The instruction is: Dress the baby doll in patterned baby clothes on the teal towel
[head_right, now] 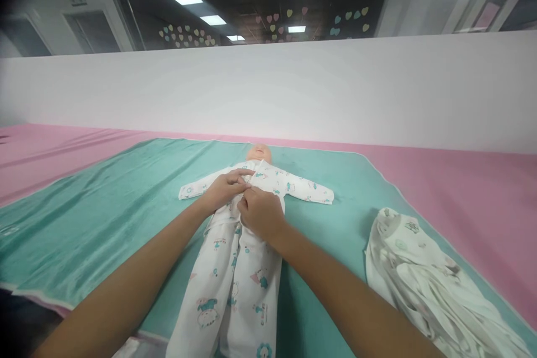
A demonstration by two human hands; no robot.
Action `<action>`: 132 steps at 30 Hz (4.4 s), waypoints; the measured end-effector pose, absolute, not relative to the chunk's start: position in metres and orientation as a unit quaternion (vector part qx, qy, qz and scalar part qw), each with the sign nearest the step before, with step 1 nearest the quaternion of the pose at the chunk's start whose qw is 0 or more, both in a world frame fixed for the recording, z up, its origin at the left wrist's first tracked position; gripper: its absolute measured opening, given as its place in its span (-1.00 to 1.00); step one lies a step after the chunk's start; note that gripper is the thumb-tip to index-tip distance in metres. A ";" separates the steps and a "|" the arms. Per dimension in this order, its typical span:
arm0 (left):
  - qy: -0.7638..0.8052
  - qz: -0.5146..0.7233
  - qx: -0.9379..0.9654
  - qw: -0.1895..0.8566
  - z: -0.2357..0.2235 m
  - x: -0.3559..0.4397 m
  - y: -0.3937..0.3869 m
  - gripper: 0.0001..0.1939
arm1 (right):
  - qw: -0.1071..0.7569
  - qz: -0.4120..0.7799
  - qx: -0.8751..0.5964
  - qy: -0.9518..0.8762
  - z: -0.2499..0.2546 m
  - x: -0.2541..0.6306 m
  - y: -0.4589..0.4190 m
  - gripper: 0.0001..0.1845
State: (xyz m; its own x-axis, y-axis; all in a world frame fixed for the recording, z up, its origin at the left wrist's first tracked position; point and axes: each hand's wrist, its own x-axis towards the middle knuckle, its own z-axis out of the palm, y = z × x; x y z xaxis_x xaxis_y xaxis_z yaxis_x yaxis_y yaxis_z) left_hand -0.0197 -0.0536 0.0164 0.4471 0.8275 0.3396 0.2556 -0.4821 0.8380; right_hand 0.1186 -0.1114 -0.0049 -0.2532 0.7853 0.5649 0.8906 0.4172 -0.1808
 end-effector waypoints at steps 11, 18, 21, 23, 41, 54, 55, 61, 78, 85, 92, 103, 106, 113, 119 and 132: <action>0.284 0.352 0.774 0.443 0.024 -0.032 -0.053 -0.84 | 0.411 0.013 -0.508 -0.757 -0.008 0.126 -0.108 -0.70; 0.273 0.301 0.811 0.421 0.027 -0.040 -0.050 -0.79 | 0.433 0.047 -0.500 -0.748 -0.009 0.127 -0.109 -0.75; 0.280 0.285 0.825 0.399 0.028 -0.041 -0.050 -0.74 | 0.441 0.043 -0.493 -0.749 -0.011 0.127 -0.107 -0.79; 0.276 0.277 0.833 0.392 0.028 -0.041 -0.050 -0.75 | 0.452 0.035 -0.491 -0.744 -0.012 0.127 -0.106 -0.80; 0.335 0.345 0.795 0.369 0.021 -0.034 -0.048 -0.82 | 0.474 0.039 -0.506 -0.719 -0.011 0.125 -0.105 -0.77; 0.325 0.319 0.807 0.376 0.027 -0.037 -0.051 -0.79 | 0.458 0.027 -0.521 -0.720 -0.012 0.125 -0.105 -0.79; 0.321 0.317 0.807 0.382 0.028 -0.038 -0.051 -0.79 | 0.458 0.026 -0.523 -0.719 -0.012 0.125 -0.105 -0.79; 0.313 0.301 0.810 0.394 0.027 -0.038 -0.051 -0.80 | 0.473 0.027 -0.528 -0.705 -0.012 0.123 -0.105 -0.79; 0.518 0.364 0.747 0.202 0.028 -0.061 -0.031 -0.81 | 0.489 0.132 -0.691 -0.516 -0.019 0.254 -0.124 -0.82; 0.720 0.227 0.635 0.159 0.008 -0.148 0.001 -0.84 | 0.255 0.056 -0.820 -0.510 -0.030 0.296 -0.129 -0.81; 0.587 0.304 0.746 -0.081 -0.005 -0.081 -0.023 -0.67 | 0.391 -0.006 -0.595 -0.702 0.005 0.182 -0.100 -0.73; 0.603 0.219 0.765 -0.056 -0.029 -0.071 0.002 -0.61 | 0.006 0.054 -0.499 -0.865 0.044 0.062 0.038 -0.78; 0.600 0.225 0.767 -0.029 -0.025 -0.080 0.006 -0.72 | -0.012 0.089 -0.485 -0.870 0.045 0.060 0.048 -0.72; 0.661 0.258 0.704 0.026 -0.024 -0.094 0.009 -0.66 | -0.062 0.056 -0.537 -0.839 0.073 0.072 0.049 -0.57; 0.711 0.290 0.636 0.072 -0.030 -0.100 0.013 -0.71 | -0.040 0.029 -0.471 -0.881 0.063 0.052 0.041 -0.79; 0.701 0.333 0.626 0.078 -0.032 -0.100 0.011 -0.70 | -0.042 0.018 -0.396 -0.917 0.038 0.036 0.042 -0.50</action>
State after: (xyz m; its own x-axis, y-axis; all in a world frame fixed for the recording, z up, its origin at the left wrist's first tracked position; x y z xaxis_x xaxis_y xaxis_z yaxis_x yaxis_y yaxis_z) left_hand -0.1004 0.0110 -0.0321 -0.2044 0.9290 0.3085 0.8253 -0.0059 0.5646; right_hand 0.0361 0.0422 0.0380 -0.6823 0.7254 -0.0908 0.7284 0.6851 -0.0004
